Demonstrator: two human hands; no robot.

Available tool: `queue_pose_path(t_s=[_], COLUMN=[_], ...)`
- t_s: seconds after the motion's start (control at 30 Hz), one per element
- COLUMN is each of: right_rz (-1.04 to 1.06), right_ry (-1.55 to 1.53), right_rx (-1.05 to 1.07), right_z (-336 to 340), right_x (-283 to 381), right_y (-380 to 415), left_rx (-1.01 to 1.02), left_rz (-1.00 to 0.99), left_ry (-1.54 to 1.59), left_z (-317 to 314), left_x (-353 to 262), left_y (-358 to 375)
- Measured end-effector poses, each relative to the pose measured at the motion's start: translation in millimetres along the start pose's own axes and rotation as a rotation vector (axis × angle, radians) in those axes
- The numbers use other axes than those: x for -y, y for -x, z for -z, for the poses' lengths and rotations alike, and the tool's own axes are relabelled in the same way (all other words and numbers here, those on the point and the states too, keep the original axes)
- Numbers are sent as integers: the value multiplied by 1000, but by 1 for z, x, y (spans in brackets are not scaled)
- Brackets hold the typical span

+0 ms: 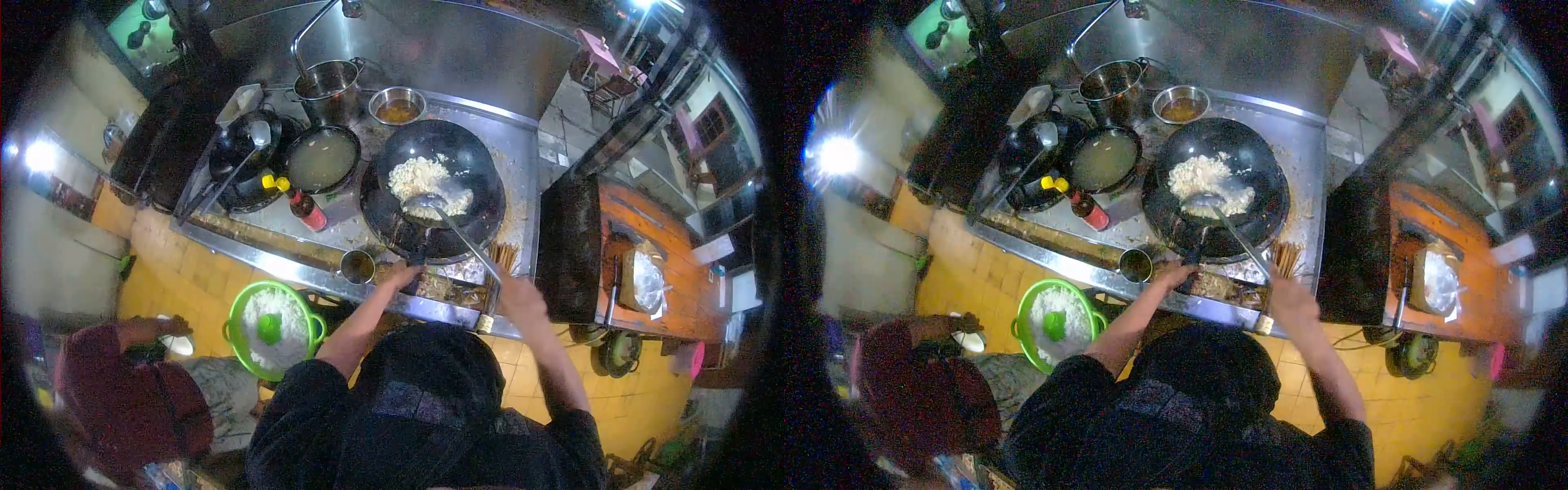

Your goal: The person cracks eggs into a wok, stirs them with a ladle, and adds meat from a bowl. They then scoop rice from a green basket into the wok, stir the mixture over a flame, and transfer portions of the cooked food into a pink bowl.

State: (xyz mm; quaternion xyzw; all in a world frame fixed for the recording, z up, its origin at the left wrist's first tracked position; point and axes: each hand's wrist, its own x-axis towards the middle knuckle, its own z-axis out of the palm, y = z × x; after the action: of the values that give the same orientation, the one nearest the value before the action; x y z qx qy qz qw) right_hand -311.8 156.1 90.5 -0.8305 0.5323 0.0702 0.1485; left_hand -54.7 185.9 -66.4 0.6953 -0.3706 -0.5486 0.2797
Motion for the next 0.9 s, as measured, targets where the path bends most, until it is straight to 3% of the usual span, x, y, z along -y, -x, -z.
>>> queue_pose_path(t_s=[0.07, 0.1, 0.13, 0.2, 0.23, 0.27, 0.3, 0.33, 0.4, 0.43, 0.47, 0.57, 0.6, 0.63, 0.67, 0.73, 0.8, 0.83, 0.9], right_rz=[-212, -161, -109, 131, -28, 68, 290, 188, 106, 104, 126, 127, 103, -73, -76, -102, -51, -18, 17], right_ry=[-40, -62, -85, -283, -309, -269, -267, -189, -203, -203, -218, -153, -76, -4, -8, -78, -33, 55, 191], right_rx=[94, 50, 8, -20, 198, 184, 18, 110, 190, 195, 200, 150, 95, 130, 127, 99, 57, 43, 17], right_z=[-20, -46, -66, -48, 32, 43, 35, 59, 95, 95, 93, 61, 50, 52, 48, 35, 22, 13, -4], right_x=[39, 37, 35, 6, 24, 5, -23, -13, 10, 13, 13, 9, 7, 23, 26, 29, 20, 16, 12], right_y=[-14, -28, -38, -38, -11, -6, -5, 3, 21, 25, 32, 38, 39, 39, 42, 42, 46, 45, 42], left_rx=[266, 339, 345, 332, 217, 94, 296, 498, 609, 569, 605, 419, 421, 373, 321, 437, 442, 339, 344], left_rz=[199, 300, 309, 134, 265, 390, 353, 341, 333, 292, 382, 262, 262, 306, 356, 331, 312, 337, 217], left_ry=[443, 685, 680, 742, 883, 1009, 1194, 1382, 1249, 1119, 1221, 977, 975, 874, 776, 767, 731, 670, 772], left_z=[3, 1, -6, -25, -36, -38, -36, -35, -20, -16, -11, -13, -20, -28, -35, -38, -33, -25, -15], left_x=[-8, -3, 3, 13, -31, -94, -110, -113, -137, -125, -114, -26, -35, -59, -77, -95, -74, -71, -40], left_y=[-5, -13, -22, -34, 11, 67, 75, 92, 129, 117, 100, 39, 61, 104, 144, 181, 140, 113, 58])
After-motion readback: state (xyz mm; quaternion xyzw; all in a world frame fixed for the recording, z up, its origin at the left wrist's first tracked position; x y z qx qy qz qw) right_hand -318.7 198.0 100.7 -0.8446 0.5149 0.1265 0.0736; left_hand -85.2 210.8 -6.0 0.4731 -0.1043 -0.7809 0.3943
